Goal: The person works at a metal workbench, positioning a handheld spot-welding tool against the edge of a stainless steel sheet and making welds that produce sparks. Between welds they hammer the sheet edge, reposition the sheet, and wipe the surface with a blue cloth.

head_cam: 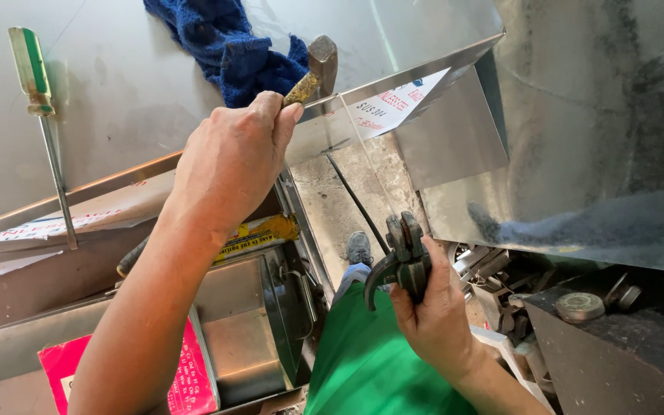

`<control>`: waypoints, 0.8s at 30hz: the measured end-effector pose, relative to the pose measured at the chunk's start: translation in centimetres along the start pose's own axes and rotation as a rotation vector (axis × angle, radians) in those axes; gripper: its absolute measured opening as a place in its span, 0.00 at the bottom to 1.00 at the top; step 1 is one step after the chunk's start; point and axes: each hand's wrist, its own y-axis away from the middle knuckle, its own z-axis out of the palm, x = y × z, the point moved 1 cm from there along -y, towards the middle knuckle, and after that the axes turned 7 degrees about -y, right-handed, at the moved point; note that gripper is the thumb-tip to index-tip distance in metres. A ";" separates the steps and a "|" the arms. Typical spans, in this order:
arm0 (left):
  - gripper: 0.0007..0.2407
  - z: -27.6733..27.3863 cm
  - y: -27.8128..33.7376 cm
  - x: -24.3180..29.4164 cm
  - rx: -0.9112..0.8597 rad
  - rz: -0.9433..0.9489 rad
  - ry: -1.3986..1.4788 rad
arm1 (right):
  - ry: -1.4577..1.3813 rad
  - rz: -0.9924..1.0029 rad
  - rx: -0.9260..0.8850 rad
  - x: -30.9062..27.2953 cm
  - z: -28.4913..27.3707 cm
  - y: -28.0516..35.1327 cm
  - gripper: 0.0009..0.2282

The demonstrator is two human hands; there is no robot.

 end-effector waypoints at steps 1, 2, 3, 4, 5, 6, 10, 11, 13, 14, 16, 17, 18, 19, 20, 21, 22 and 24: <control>0.14 -0.1 -0.1 0.0 0.001 0.001 -0.001 | -0.001 -0.001 0.001 0.0 0.0 -0.1 0.29; 0.14 -0.1 -0.1 0.1 -0.004 -0.005 0.003 | 0.004 -0.030 0.005 0.0 0.0 -0.2 0.29; 0.14 -0.1 -0.1 0.1 -0.011 -0.012 0.008 | 0.009 -0.057 0.007 -0.1 0.0 -0.3 0.29; 0.14 -0.1 -0.1 0.1 -0.011 -0.013 0.008 | 0.008 -0.057 0.006 0.1 0.0 -0.2 0.29; 0.14 -0.2 -0.1 0.1 -0.012 -0.014 0.008 | 0.003 -0.060 0.005 0.2 0.0 -0.1 0.29; 0.14 -0.2 -0.1 0.1 -0.012 -0.015 0.007 | -0.002 -0.062 0.004 0.3 0.1 -0.1 0.29; 0.14 -0.1 -0.1 0.1 -0.010 -0.016 0.006 | -0.009 -0.028 0.000 0.4 0.1 0.1 0.29; 0.14 -0.1 -0.1 0.1 -0.005 -0.010 0.009 | -0.013 -0.002 -0.001 0.5 0.1 0.3 0.30; 0.14 -0.1 -0.1 0.1 0.001 -0.006 0.010 | -0.019 0.023 -0.002 0.5 0.1 0.3 0.30; 0.14 -0.2 -0.1 0.2 -0.004 -0.011 0.011 | -0.012 0.017 0.002 0.4 0.0 0.1 0.30; 0.14 -0.2 0.0 0.1 -0.010 -0.016 0.013 | -0.005 0.013 0.005 0.2 0.0 0.0 0.30; 0.14 -0.1 0.0 0.1 -0.004 -0.004 0.002 | 0.011 -0.004 0.005 0.1 -0.1 0.0 0.30; 0.14 0.0 -0.1 0.1 0.003 0.008 -0.008 | 0.028 -0.021 0.006 0.1 -0.1 -0.1 0.30; 0.14 -0.1 -0.1 0.1 0.003 0.007 -0.008 | 0.027 -0.021 0.005 0.2 -0.1 0.1 0.30; 0.14 -0.2 -0.1 0.2 -0.014 -0.006 -0.005 | 0.020 -0.009 0.004 0.3 -0.1 0.2 0.30; 0.14 -0.2 -0.1 0.3 -0.032 -0.020 -0.002 | 0.013 0.005 0.003 0.4 -0.1 0.4 0.30; 0.14 -0.2 -0.1 0.2 -0.033 -0.020 -0.002 | 0.013 0.005 0.002 0.2 -0.2 0.3 0.30; 0.14 -0.2 -0.1 0.2 -0.019 -0.007 -0.001 | -0.005 0.036 -0.001 -0.2 -0.3 0.0 0.30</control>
